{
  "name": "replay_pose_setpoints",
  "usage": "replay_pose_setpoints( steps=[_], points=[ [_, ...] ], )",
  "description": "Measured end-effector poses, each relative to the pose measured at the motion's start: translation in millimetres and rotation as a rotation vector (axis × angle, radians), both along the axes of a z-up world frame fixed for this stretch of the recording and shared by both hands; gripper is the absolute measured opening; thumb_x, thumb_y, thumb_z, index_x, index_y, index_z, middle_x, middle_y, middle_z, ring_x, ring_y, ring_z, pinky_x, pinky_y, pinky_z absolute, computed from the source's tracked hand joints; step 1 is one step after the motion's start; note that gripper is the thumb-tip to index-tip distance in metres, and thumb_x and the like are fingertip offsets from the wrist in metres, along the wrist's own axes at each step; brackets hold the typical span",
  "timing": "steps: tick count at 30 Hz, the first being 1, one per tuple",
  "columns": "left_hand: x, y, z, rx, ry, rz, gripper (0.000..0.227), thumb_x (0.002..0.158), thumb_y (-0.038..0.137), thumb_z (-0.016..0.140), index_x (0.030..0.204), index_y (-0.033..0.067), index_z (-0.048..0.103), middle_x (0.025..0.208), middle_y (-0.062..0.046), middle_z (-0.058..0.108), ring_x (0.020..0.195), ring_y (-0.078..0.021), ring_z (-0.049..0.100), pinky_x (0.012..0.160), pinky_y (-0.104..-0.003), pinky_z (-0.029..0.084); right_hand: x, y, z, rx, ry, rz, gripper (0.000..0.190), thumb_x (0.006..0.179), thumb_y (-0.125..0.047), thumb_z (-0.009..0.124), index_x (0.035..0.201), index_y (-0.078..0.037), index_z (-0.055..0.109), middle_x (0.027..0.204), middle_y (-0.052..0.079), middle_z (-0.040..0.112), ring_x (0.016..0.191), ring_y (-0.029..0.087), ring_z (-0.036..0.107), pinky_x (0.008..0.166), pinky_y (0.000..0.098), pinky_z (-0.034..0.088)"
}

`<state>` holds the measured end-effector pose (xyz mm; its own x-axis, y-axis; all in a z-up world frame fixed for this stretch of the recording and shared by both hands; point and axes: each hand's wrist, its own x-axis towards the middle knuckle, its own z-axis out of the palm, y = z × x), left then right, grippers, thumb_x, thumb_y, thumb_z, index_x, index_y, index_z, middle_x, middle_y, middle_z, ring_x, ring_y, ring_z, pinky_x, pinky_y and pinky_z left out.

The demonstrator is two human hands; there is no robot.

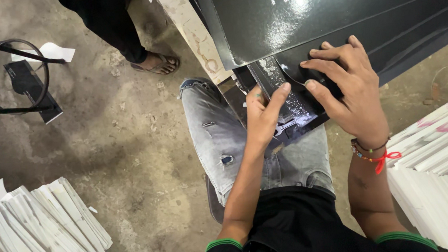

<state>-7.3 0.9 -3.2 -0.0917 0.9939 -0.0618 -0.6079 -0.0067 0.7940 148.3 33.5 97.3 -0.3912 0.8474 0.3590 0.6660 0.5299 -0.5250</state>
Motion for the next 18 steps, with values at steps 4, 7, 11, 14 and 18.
replay_pose_setpoints(
  steps=[4,7,11,14,18],
  points=[
    [5.0,-0.9,5.6,-0.003,0.035,0.029,0.01,0.102,0.005,0.07,0.109,-0.0011,0.07,0.098,0.002,0.07,0.086,-0.0031,0.061,0.077,-0.021,0.05,-2.7,-2.4,-4.9,0.004,0.066,-0.04,0.02,0.103,-0.015,0.068,0.121,-0.008,0.075,0.122,0.009,0.069,0.129,0.03,0.065,0.128,0.0527,0.032],
    [8.7,0.5,15.8,-0.03,0.04,0.045,0.013,0.099,0.005,0.073,0.109,-0.0013,0.072,0.1,0.0,0.073,0.088,-0.0044,0.065,0.079,-0.021,0.053,-4.2,-2.5,-8.5,0.004,0.092,-0.065,0.016,0.106,-0.015,0.066,0.117,-0.008,0.076,0.119,0.008,0.07,0.126,0.028,0.066,0.128,0.0508,0.032],
    [8.5,0.8,25.3,-0.038,0.025,0.042,0.017,0.097,0.008,0.076,0.111,-0.0016,0.073,0.102,-0.002,0.075,0.089,-0.0055,0.067,0.081,-0.021,0.055,-3.2,-1.8,-9.1,0.008,0.095,-0.059,0.018,0.104,-0.017,0.067,0.116,-0.008,0.076,0.12,0.008,0.07,0.127,0.027,0.066,0.128,0.0508,0.031],
    [9.8,1.9,24.4,-0.047,0.02,0.04,0.017,0.098,0.009,0.076,0.11,-0.002,0.073,0.1,-0.003,0.075,0.086,-0.0061,0.067,0.078,-0.021,0.055,-1.1,0.1,-6.7,0.035,0.064,-0.016,0.03,0.094,-0.023,0.075,0.12,-0.007,0.075,0.124,0.01,0.069,0.131,0.031,0.064,0.129,0.0551,0.03],
    [11.5,0.8,21.4,-0.066,0.015,0.045,0.015,0.1,0.008,0.074,0.109,-0.0026,0.073,0.099,-0.004,0.075,0.085,-0.0066,0.067,0.076,-0.022,0.054,-1.0,1.5,-7.4,0.063,0.037,-0.004,0.04,0.085,-0.029,0.082,0.117,-0.006,0.074,0.123,0.011,0.069,0.129,0.032,0.064,0.126,0.0561,0.031]
  ],
)
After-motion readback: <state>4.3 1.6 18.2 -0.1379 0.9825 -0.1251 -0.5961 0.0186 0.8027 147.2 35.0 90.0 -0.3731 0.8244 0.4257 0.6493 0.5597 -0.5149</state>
